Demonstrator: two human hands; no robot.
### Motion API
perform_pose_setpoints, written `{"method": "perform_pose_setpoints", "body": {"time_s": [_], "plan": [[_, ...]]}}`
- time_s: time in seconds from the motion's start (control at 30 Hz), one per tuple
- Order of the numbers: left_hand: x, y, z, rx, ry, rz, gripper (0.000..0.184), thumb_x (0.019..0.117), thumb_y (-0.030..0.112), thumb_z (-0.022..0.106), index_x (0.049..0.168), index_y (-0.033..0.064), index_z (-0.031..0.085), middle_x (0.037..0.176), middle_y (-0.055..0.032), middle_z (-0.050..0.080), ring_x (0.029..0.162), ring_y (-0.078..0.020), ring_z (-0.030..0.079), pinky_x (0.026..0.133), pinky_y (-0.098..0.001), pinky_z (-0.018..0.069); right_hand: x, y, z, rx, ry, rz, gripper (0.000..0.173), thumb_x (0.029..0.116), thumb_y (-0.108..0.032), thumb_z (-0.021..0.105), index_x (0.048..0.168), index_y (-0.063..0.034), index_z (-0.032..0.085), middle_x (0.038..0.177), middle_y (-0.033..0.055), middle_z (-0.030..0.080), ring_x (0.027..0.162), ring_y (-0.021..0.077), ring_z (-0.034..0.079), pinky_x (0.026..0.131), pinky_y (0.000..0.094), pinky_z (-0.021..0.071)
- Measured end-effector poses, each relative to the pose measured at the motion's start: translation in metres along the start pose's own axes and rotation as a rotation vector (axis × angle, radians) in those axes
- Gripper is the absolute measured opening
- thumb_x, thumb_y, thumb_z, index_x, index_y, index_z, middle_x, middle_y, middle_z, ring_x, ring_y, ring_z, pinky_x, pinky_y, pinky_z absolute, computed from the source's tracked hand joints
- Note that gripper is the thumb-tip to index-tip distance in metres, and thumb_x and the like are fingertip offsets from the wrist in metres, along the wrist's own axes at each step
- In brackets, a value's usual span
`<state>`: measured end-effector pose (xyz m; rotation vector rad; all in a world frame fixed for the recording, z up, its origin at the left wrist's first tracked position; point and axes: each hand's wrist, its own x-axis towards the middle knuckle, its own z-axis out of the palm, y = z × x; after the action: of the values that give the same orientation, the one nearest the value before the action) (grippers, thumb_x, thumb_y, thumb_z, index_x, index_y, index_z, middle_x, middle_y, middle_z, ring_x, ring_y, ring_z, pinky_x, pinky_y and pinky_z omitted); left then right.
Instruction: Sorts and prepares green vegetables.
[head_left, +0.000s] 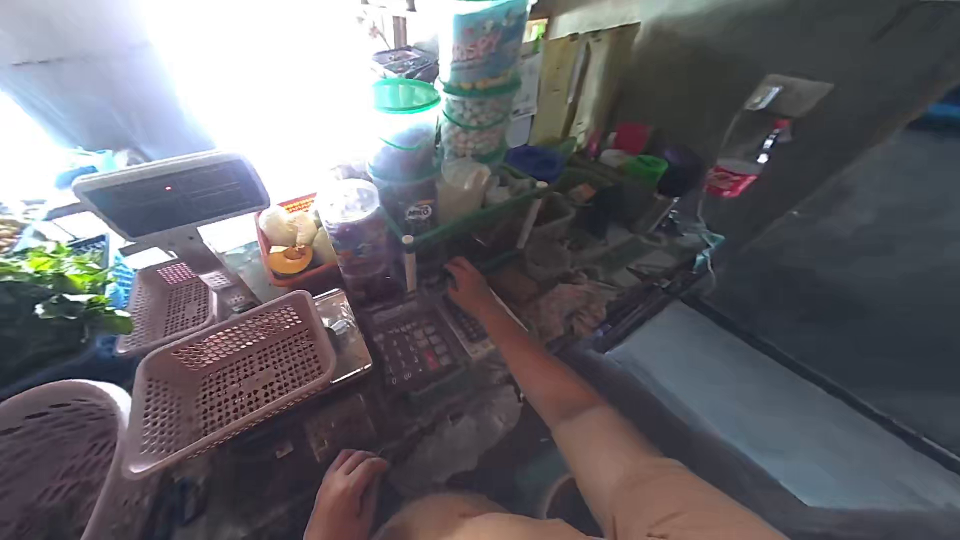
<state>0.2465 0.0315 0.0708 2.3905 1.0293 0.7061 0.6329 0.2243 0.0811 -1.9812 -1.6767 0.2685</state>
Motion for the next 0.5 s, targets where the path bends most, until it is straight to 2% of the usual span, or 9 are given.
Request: {"method": "perform_pose_setpoints", "body": {"time_s": [0.07,0.13,0.23,0.33,0.4,0.43,0.47,0.5], "plan": [[0.002,0.0,-0.003,-0.018,0.046,-0.005,0.019,0.0945,0.009,0.06,0.099,0.0106,0.078,0.102,-0.0037,0.076,0.104,-0.0186,0.07,0.095,-0.0338,0.0567,0.027,-0.004,0.005,-0.073,-0.12,0.002,0.038,0.0975,-0.009,0.063,0.134,-0.0011,0.063,0.149,0.0223,0.05,0.123,0.0411,0.061,0.101,0.0573,0.0527],[-0.004,-0.001,-0.005,-0.038,0.075,-0.053,0.019,0.096,0.009,0.06,0.101,0.01,0.078,0.103,-0.0041,0.076,0.102,-0.0166,0.071,0.094,-0.0318,0.0574,0.043,-0.007,0.009,-0.133,-0.231,0.009,0.04,0.0965,-0.008,0.065,0.135,0.0018,0.062,0.153,0.025,0.046,0.127,0.0453,0.058,0.105,0.0603,0.0484],[-0.019,-0.003,-0.008,-0.031,0.104,-0.134,0.018,0.0963,0.009,0.06,0.1,0.0087,0.078,0.101,-0.0048,0.076,0.099,-0.0166,0.072,0.092,-0.0327,0.0586,0.052,-0.006,0.006,-0.142,-0.312,-0.003,0.04,0.0982,-0.009,0.065,0.136,0.0041,0.061,0.147,0.0291,0.052,0.134,0.0477,0.051,0.112,0.0621,0.0402],[-0.03,0.001,-0.016,-0.043,0.091,-0.245,0.016,0.0982,0.008,0.061,0.102,0.0052,0.077,0.103,-0.01,0.076,0.102,-0.022,0.072,0.095,-0.0381,0.0578,0.054,0.008,0.006,-0.178,-0.261,-0.139,0.04,0.0983,-0.019,0.068,0.136,-0.0058,0.065,0.141,0.0293,0.056,0.132,0.0498,0.052,0.109,0.0671,0.0403],[-0.03,0.005,-0.024,-0.054,0.09,-0.304,0.017,0.0999,0.008,0.06,0.106,0.0029,0.075,0.105,-0.0126,0.075,0.104,-0.0236,0.072,0.097,-0.0393,0.0568,0.041,0.01,-0.003,-0.084,-0.148,-0.274,0.04,0.0993,-0.023,0.066,0.134,-0.0032,0.066,0.141,0.0333,0.054,0.134,0.0522,0.049,0.111,0.0678,0.0382],[-0.027,0.007,-0.028,-0.077,0.099,-0.333,0.018,0.1009,0.008,0.059,0.109,0.0013,0.073,0.107,-0.0135,0.074,0.105,-0.0236,0.071,0.098,-0.0396,0.0562,0.03,0.003,-0.013,0.02,-0.103,-0.356,0.039,0.0996,-0.022,0.064,0.132,0.0003,0.066,0.139,0.0338,0.055,0.132,0.0502,0.052,0.111,0.0649,0.04],[-0.023,0.012,-0.031,-0.124,0.109,-0.359,0.018,0.1012,0.007,0.058,0.113,-0.0009,0.069,0.109,-0.0147,0.073,0.105,-0.024,0.071,0.098,-0.0404,0.0561,0.014,-0.01,-0.025,0.164,-0.075,-0.448,0.038,0.0992,-0.021,0.063,0.128,0.003,0.067,0.133,0.0309,0.061,0.126,0.043,0.059,0.107,0.0574,0.0462],[-0.019,0.016,-0.034,-0.191,0.128,-0.367,0.019,0.1007,0.006,0.059,0.117,-0.003,0.066,0.11,-0.0162,0.072,0.104,-0.0248,0.071,0.097,-0.0413,0.0567,-0.005,-0.029,-0.035,0.346,-0.084,-0.534,0.036,0.0983,-0.022,0.062,0.124,0.0022,0.069,0.125,0.0233,0.067,0.116,0.0295,0.065,0.101,0.0431,0.0531]]}}
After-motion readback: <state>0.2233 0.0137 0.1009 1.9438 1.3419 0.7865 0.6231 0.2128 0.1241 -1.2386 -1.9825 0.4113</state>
